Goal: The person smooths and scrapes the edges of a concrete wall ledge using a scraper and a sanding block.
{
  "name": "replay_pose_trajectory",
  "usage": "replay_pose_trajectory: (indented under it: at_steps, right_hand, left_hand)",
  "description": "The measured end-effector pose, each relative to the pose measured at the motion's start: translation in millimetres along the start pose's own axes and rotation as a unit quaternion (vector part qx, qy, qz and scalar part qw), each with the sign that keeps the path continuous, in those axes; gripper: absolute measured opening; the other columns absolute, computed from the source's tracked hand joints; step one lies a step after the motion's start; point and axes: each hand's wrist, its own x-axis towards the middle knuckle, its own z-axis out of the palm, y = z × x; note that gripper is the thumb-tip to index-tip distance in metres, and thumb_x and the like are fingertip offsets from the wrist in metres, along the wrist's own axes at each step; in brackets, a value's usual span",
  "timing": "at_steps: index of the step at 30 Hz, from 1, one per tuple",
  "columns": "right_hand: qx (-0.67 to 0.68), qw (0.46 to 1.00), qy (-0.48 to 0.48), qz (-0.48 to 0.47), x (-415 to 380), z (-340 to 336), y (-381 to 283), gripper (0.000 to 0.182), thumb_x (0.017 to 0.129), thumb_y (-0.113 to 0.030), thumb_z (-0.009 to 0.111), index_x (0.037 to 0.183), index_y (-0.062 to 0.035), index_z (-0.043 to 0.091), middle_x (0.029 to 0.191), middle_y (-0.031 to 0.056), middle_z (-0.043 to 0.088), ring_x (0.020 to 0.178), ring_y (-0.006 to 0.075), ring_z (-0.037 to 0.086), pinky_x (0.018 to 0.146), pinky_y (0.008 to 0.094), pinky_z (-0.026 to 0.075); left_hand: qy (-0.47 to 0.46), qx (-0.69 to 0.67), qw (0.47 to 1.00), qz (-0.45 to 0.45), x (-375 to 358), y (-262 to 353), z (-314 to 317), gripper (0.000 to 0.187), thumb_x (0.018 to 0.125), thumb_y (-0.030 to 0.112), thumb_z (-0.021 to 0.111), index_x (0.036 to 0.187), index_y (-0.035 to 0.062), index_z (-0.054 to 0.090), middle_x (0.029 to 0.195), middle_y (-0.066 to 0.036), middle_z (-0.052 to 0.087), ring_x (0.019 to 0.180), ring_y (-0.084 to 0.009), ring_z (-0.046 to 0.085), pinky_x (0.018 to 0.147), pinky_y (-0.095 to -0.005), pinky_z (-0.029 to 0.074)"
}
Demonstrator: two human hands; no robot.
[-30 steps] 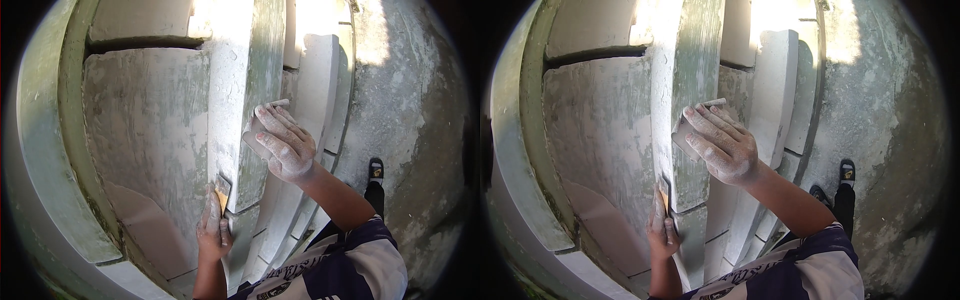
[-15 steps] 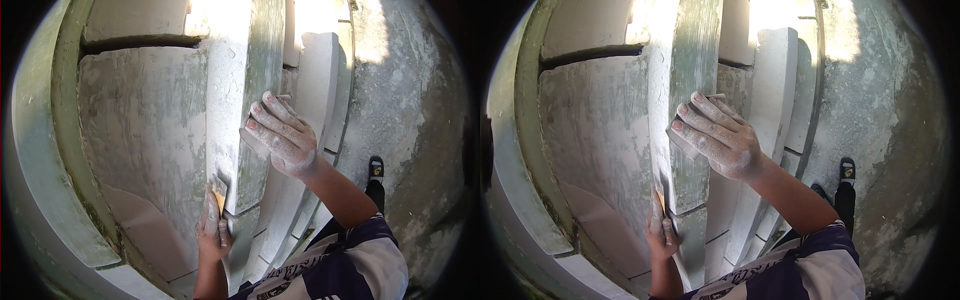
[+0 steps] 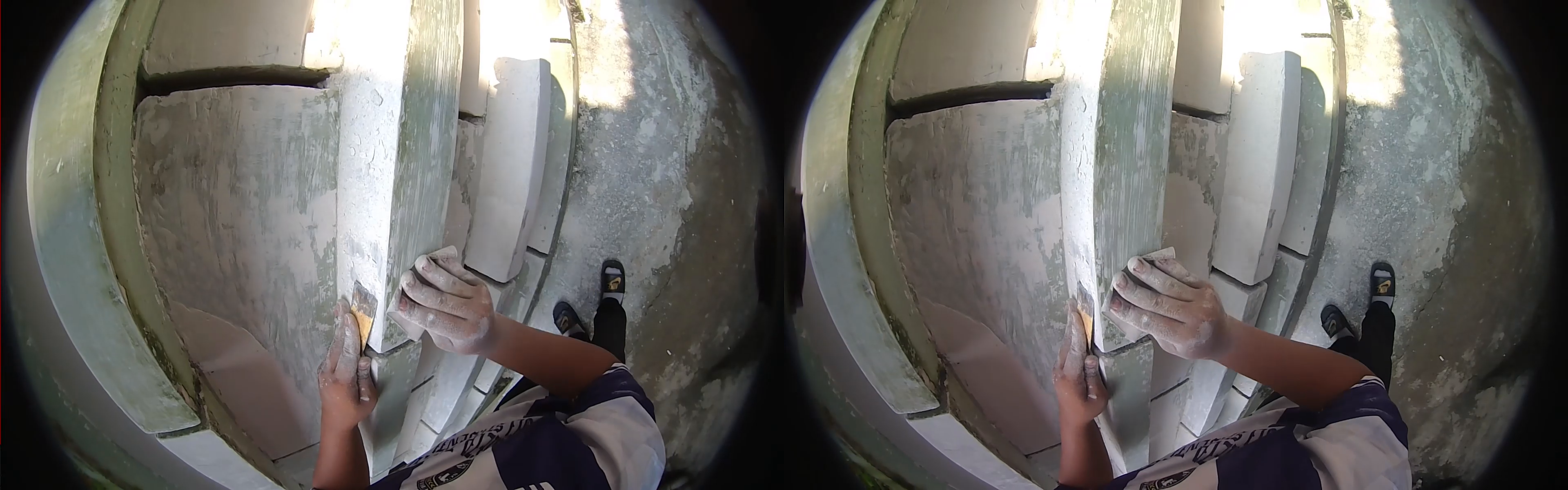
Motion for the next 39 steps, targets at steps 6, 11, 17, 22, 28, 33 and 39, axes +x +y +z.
replay_pose_trajectory:
  at_steps: [6,11,17,22,28,33,39]
  right_hand:
    - [0.030,0.996,-0.055,-0.065,-26,-3,18,0.029,0.089,-0.022,0.072,0.117,-0.0233,0.076,0.134,-0.0015,0.069,0.134,0.0236,0.058,0.115,0.0445,0.047]
    - [-0.021,0.997,0.077,-0.018,44,-7,94,0.033,0.085,-0.006,0.074,0.117,-0.0150,0.076,0.136,0.0085,0.068,0.137,0.0279,0.056,0.115,0.0454,0.048]
    - [-0.018,0.996,0.082,0.024,50,-8,81,0.030,0.086,-0.004,0.073,0.116,-0.0112,0.077,0.135,0.0116,0.068,0.137,0.0297,0.056,0.115,0.0444,0.048]
    - [0.110,0.992,-0.055,-0.020,-52,9,-6,0.031,0.087,-0.015,0.076,0.116,-0.0215,0.078,0.134,0.0006,0.069,0.136,0.0237,0.056,0.116,0.0446,0.047]
    - [0.051,0.993,-0.025,-0.099,-30,3,33,0.027,0.088,-0.013,0.074,0.113,-0.0223,0.078,0.135,-0.0005,0.068,0.137,0.0231,0.055,0.118,0.0459,0.045]
    - [-0.021,0.994,0.104,0.038,86,-20,110,0.032,0.087,-0.004,0.073,0.117,-0.0146,0.077,0.140,0.0075,0.065,0.141,0.0310,0.051,0.118,0.0455,0.044]
    - [-0.062,0.994,0.080,-0.039,91,-8,68,0.031,0.091,-0.012,0.071,0.121,-0.0164,0.076,0.137,0.0057,0.067,0.137,0.0269,0.057,0.118,0.0453,0.043]
  left_hand:
    - [0.005,-0.002,1.000,-0.004,0,2,0,0.051,0.103,0.009,0.045,0.152,-0.0070,0.042,0.148,-0.034,0.050,0.134,-0.0495,0.053,0.111,-0.0442,0.043]
    - [0.004,0.005,1.000,-0.007,0,1,0,0.052,0.102,0.008,0.045,0.151,-0.0079,0.042,0.147,-0.034,0.050,0.133,-0.0501,0.054,0.111,-0.0443,0.043]
    - [0.003,0.019,1.000,-0.014,1,5,-1,0.052,0.101,0.007,0.044,0.151,-0.0083,0.043,0.146,-0.034,0.051,0.132,-0.0499,0.054,0.110,-0.0444,0.044]
    - [0.011,0.016,1.000,-0.019,0,3,2,0.051,0.101,0.008,0.045,0.150,-0.0083,0.044,0.144,-0.034,0.053,0.129,-0.0493,0.057,0.108,-0.0451,0.045]
    - [-0.005,0.027,0.999,-0.023,-2,1,-1,0.058,0.095,-0.001,0.049,0.152,-0.0047,0.042,0.150,-0.035,0.046,0.132,-0.0519,0.052,0.108,-0.0451,0.047]
    - [0.006,0.025,1.000,-0.017,-1,3,1,0.052,0.100,0.004,0.046,0.151,-0.0057,0.044,0.141,-0.033,0.055,0.127,-0.0499,0.058,0.107,-0.0452,0.046]
    - [0.001,0.014,1.000,-0.025,3,9,-1,0.053,0.100,0.004,0.046,0.153,-0.0051,0.042,0.147,-0.033,0.051,0.131,-0.0507,0.055,0.108,-0.0454,0.046]
